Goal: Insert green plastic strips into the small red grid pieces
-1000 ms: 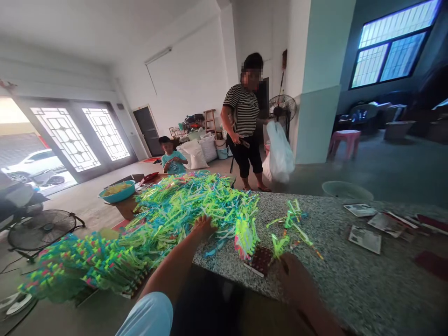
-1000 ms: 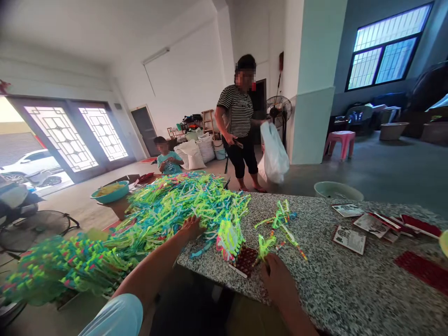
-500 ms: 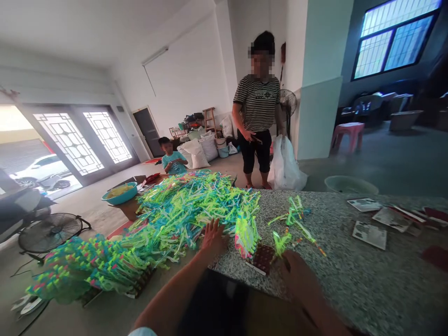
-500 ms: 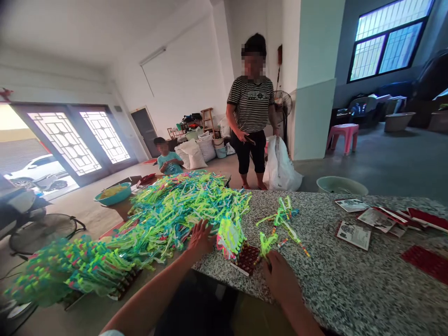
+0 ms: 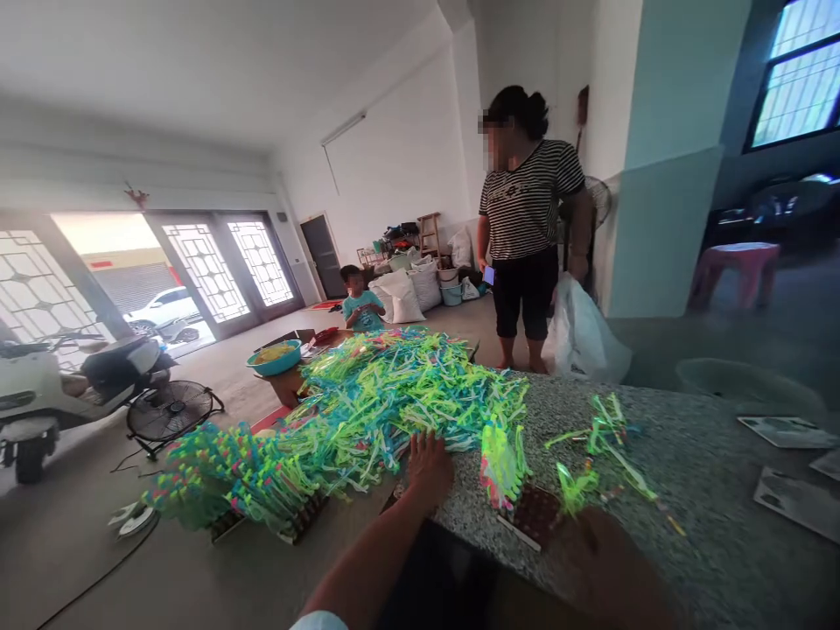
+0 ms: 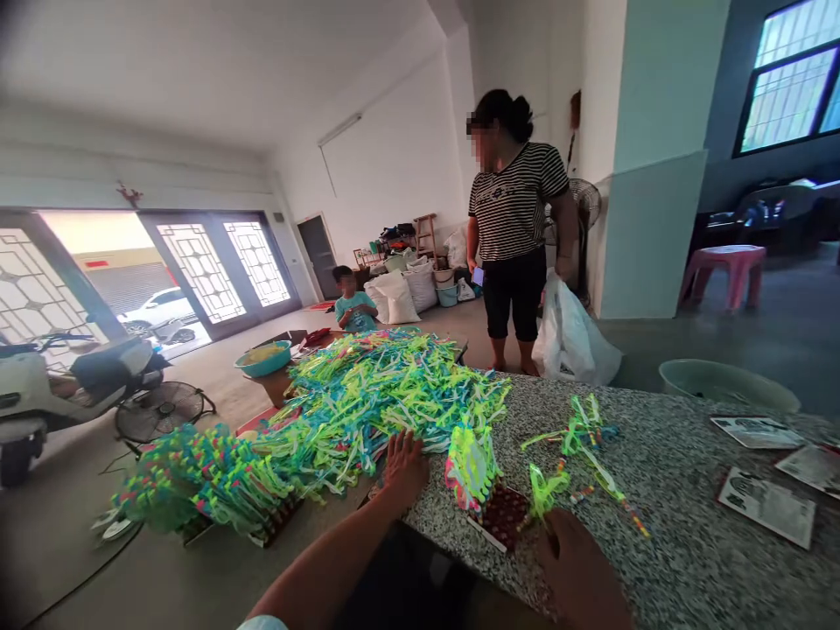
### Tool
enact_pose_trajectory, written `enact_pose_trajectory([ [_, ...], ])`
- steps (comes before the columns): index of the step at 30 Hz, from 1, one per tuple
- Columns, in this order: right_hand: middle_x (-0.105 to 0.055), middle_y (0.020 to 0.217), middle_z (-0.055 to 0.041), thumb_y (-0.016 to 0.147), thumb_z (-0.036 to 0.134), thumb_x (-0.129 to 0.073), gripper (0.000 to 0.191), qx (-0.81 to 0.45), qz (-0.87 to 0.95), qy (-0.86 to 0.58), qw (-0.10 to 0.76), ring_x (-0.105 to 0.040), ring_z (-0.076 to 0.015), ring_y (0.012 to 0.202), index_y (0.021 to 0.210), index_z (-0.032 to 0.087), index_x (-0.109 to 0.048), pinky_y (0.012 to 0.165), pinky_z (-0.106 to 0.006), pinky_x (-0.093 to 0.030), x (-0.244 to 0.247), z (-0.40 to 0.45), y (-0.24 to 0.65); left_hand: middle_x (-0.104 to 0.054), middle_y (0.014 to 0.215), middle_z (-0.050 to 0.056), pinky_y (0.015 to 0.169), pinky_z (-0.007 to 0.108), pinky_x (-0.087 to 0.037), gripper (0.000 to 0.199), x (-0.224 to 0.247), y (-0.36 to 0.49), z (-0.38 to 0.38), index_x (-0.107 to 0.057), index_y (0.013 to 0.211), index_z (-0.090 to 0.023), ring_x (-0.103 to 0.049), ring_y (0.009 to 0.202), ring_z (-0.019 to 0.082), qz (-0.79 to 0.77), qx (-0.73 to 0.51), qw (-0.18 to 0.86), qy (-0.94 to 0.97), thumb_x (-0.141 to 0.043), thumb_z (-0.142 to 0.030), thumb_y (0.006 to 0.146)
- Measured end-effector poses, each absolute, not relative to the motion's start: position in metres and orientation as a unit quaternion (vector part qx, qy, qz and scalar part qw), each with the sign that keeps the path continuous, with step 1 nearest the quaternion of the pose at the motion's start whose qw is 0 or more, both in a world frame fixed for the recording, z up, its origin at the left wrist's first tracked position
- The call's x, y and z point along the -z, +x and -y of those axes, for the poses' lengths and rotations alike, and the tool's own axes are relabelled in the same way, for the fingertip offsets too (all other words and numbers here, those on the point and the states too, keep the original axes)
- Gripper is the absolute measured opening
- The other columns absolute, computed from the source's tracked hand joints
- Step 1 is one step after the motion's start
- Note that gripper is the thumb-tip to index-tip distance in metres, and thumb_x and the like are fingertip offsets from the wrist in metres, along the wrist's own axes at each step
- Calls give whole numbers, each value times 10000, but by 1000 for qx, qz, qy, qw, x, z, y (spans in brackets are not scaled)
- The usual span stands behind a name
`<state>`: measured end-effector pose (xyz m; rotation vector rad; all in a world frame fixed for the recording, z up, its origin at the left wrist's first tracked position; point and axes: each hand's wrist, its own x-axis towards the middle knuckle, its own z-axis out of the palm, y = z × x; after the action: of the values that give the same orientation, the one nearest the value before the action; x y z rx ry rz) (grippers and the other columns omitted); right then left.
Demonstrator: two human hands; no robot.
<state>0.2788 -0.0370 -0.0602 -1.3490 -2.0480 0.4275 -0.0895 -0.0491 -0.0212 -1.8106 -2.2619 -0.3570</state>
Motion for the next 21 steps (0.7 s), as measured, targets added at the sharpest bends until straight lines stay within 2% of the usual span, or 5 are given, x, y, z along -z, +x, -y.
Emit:
enact_pose_trajectory([
  [4,-724,1161,-136,929,394,-445,322,-168,780,-513,315,-670,-290,1085,1044,218,-689,939,-397,-508,53,39,279,-528,1541,140,1297,572,-169,440,24,-89,53,-626,1366,-200,-360,1512,336,766,139,135,-612,-495,-330,966],
  [13,-735,1018,-124,918,428,-468,290,-177,776,-515,319,-679,-292,988,934,233,-682,891,-396,-513,42,42,278,-507,1555,152,1296,580,-187,423,20,-88,54,-649,1321,-185,-352,1519,350,770,155,123,-607,-514,-323,944],
  [21,-742,1054,-138,945,459,-447,330,-203,778,-504,316,-681,-318,998,985,242,-693,904,-439,-510,49,39,279,-527,1519,167,1292,591,-189,411,19,-88,56,-672,1291,-178,-377,1487,365,773,167,115,-601,-505,-314,941],
])
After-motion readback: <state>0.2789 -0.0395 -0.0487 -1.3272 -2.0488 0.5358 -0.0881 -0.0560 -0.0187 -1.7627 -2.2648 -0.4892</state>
